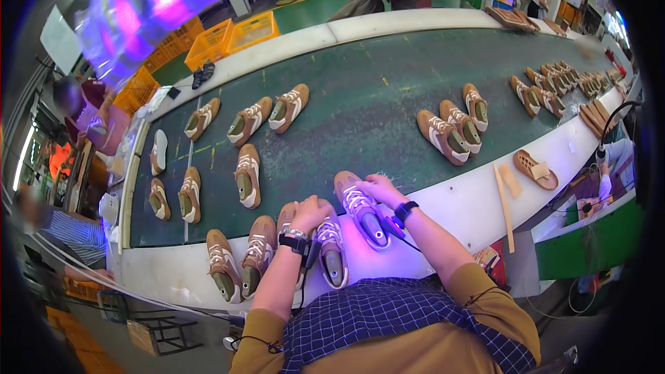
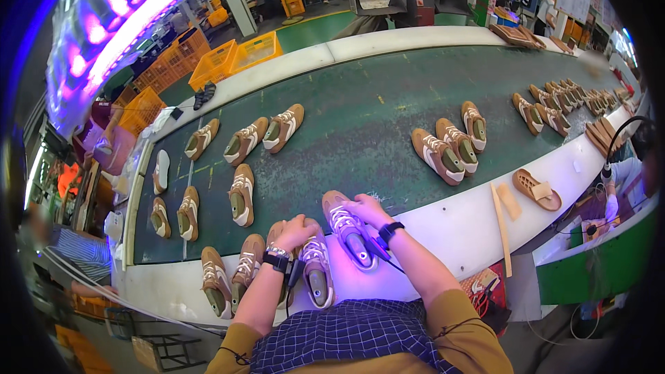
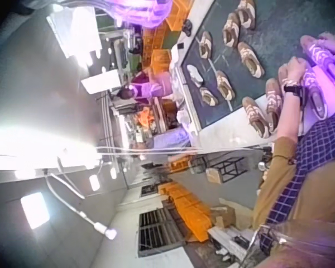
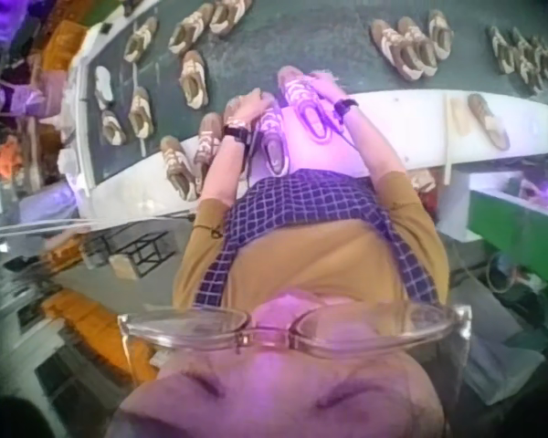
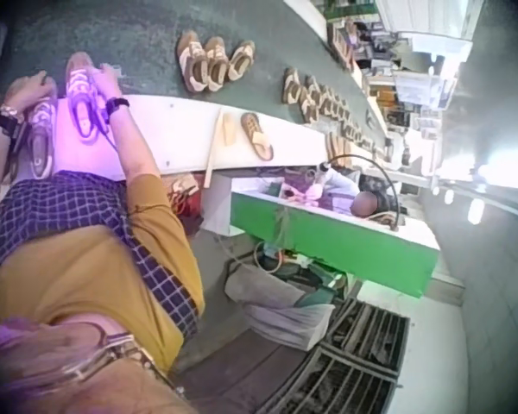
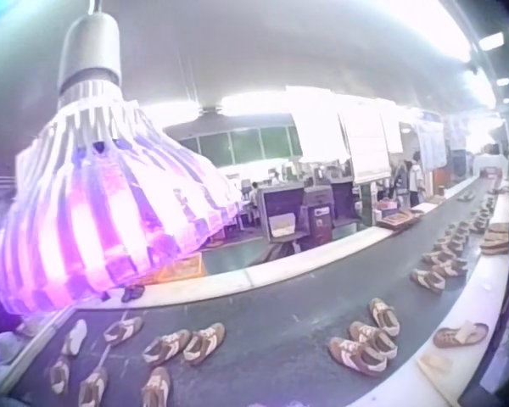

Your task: The recorder is inspecting shoes on a conveyor belt, checking for quality and using a UV light tool to examine specific areas.

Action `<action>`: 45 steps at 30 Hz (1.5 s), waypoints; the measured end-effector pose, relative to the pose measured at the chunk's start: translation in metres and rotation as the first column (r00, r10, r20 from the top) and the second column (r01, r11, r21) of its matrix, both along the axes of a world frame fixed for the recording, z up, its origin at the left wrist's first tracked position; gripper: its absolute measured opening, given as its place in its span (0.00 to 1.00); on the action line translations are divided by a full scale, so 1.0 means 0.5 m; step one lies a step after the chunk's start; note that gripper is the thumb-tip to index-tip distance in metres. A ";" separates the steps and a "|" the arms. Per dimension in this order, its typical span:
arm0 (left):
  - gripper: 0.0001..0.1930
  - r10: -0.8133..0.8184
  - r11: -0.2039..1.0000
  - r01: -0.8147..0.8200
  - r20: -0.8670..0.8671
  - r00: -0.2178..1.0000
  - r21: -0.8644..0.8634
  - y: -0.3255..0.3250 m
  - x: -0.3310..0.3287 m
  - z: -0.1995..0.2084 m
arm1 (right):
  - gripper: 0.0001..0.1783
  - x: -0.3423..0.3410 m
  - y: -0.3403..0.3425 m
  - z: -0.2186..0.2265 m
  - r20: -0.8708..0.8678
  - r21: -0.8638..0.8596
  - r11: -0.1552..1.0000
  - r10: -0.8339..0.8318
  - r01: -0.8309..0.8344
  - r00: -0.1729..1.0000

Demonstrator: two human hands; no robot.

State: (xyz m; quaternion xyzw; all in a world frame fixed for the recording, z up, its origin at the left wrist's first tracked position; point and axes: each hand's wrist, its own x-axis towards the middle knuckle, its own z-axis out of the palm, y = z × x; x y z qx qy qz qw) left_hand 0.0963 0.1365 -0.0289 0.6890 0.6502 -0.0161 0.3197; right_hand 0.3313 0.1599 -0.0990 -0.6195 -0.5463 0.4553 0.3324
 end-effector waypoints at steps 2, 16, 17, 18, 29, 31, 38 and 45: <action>0.36 0.023 0.999 -0.026 0.085 0.996 0.027 -0.010 -0.008 -0.021 | 0.38 -0.011 0.012 0.013 -0.150 -0.166 0.978 0.105 -0.130 0.983; 0.22 0.292 0.956 -0.216 0.669 0.683 -0.198 -0.039 -0.024 -0.056 | 0.27 0.012 -0.160 0.101 -0.495 -0.164 0.970 0.076 -0.179 0.866; 0.21 0.315 0.947 -0.240 0.778 0.544 -0.215 -0.049 -0.017 -0.040 | 0.27 0.016 -0.166 0.119 -0.497 -0.160 0.972 0.073 -0.174 0.865; 0.22 0.365 0.928 -0.245 0.825 0.432 -0.282 -0.063 -0.002 0.002 | 0.26 0.026 -0.173 0.133 -0.524 -0.100 0.982 0.086 -0.161 0.847; 0.25 0.111 0.985 -0.147 0.978 0.177 -0.086 -0.248 -0.010 0.155 | 0.32 0.046 -0.275 0.239 -0.610 0.063 0.971 0.219 -0.229 0.761; 0.24 0.143 0.983 -0.141 0.976 0.164 -0.120 -0.261 -0.008 0.161 | 0.30 0.056 -0.274 0.229 -0.609 0.078 0.958 0.266 -0.277 0.747; 0.30 0.227 0.974 -0.058 0.962 0.149 -0.221 -0.271 -0.025 0.035 | 0.43 0.062 -0.298 0.202 -0.668 0.078 0.938 0.302 -0.339 0.681; 0.36 0.277 0.961 -0.010 0.958 0.076 -0.277 -0.283 -0.024 -0.009 | 0.44 0.077 -0.310 0.176 -0.654 0.049 0.929 0.307 -0.366 0.691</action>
